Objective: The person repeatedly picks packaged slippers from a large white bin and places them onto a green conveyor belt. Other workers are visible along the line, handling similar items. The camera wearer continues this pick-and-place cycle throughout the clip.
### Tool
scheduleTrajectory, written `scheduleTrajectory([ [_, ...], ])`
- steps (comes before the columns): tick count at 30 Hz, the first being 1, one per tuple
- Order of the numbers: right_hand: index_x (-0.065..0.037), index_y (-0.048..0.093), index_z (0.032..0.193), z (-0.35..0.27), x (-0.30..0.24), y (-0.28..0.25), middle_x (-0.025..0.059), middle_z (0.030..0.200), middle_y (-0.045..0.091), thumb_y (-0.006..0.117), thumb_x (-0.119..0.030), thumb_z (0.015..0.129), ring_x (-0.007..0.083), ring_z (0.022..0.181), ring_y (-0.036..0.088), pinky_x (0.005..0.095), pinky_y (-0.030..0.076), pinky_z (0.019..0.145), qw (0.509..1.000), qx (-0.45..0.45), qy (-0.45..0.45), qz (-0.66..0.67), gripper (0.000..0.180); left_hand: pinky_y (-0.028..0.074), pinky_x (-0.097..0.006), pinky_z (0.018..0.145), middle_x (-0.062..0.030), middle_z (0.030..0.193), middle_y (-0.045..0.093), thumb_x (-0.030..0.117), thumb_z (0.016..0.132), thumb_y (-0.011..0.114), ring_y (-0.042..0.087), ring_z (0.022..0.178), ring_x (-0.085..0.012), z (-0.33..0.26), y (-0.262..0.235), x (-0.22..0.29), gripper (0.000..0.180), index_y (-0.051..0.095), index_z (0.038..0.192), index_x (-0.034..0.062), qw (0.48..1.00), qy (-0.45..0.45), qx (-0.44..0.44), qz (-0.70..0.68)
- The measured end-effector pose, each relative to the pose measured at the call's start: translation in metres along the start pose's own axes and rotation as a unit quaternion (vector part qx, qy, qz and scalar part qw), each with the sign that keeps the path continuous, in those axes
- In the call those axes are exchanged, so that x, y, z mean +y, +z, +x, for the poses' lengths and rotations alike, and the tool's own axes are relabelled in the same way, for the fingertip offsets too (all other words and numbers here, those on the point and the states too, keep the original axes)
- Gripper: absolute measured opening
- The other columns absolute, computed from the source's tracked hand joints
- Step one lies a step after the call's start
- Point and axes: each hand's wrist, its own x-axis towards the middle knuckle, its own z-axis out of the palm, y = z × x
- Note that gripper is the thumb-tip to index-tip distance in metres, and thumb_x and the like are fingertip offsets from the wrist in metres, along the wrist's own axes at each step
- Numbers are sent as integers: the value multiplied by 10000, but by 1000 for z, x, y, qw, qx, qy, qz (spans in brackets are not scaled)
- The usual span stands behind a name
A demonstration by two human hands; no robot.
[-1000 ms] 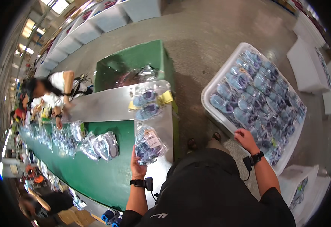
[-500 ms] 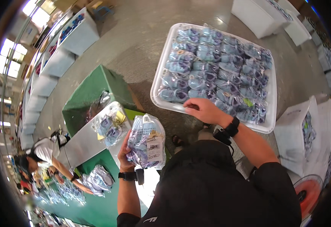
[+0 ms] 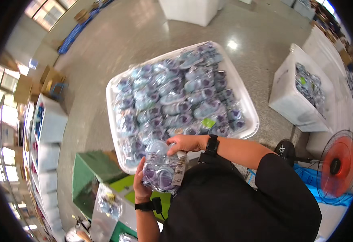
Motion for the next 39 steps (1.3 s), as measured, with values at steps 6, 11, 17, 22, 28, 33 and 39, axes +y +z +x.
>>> scheduleTrajectory([
  [6, 12, 578, 1249, -88, 36, -126, 62, 1088, 638, 738, -178, 843, 121, 961, 589, 291, 490, 751, 965, 242, -10, 97, 476, 499, -320, 866, -130, 1400, 527, 202, 1014, 557, 586, 1121, -212, 37, 10, -62, 538, 395, 1490, 8, 977, -34, 123, 170],
  [11, 5, 542, 1297, -145, 36, -216, 76, 1114, 643, 710, -135, 854, 138, 959, 625, 259, 515, 760, 889, 420, -107, 148, 494, 528, -297, 708, -142, 1215, 627, 184, 980, 607, 630, 956, -196, -7, -21, -91, 515, 435, 1422, -16, 929, -136, 253, 234],
  [17, -58, 469, 1340, -147, 41, -320, 90, 1150, 627, 689, -114, 847, 200, 992, 641, 374, 559, 753, 739, 595, -202, 244, 543, 528, -268, 666, -112, 1123, 647, 177, 963, 617, 644, 896, -167, -68, -45, -98, 488, 482, 1397, -1, 895, -155, 356, 219],
  [22, -38, 456, 1326, -96, 64, -399, 129, 1170, 614, 722, -114, 805, 239, 1040, 618, 415, 531, 835, 644, 665, -262, 273, 590, 520, -316, 765, -95, 1180, 627, 259, 978, 631, 640, 995, -215, -101, -41, -94, 501, 469, 1418, 82, 883, -180, 361, 241],
  [28, 77, 434, 1343, 8, 129, -446, 229, 1272, 575, 664, -111, 857, 356, 1150, 585, 437, 429, 1012, 645, 729, -80, 212, 570, 527, -334, 806, -107, 1209, 628, 266, 978, 636, 642, 1074, -222, -119, -24, -99, 532, 443, 1430, 61, 870, -210, 367, 252],
  [33, 4, 471, 1259, 47, 151, -439, 165, 1154, 586, 639, -94, 916, 315, 922, 640, 433, 601, 680, 673, 657, -73, 334, 394, 531, -338, 846, -143, 1233, 631, 301, 985, 640, 640, 1084, -241, -144, -15, -108, 563, 436, 1449, 56, 853, -234, 387, 259],
  [39, -2, 500, 1242, -1, 119, -428, 141, 1061, 606, 606, -266, 966, 300, 804, 686, 434, 609, 634, 772, 579, 60, 254, 397, 521, -340, 879, -148, 1249, 630, 291, 984, 637, 629, 1086, -245, -160, -23, -126, 546, 450, 1446, 67, 850, -246, 409, 225],
])
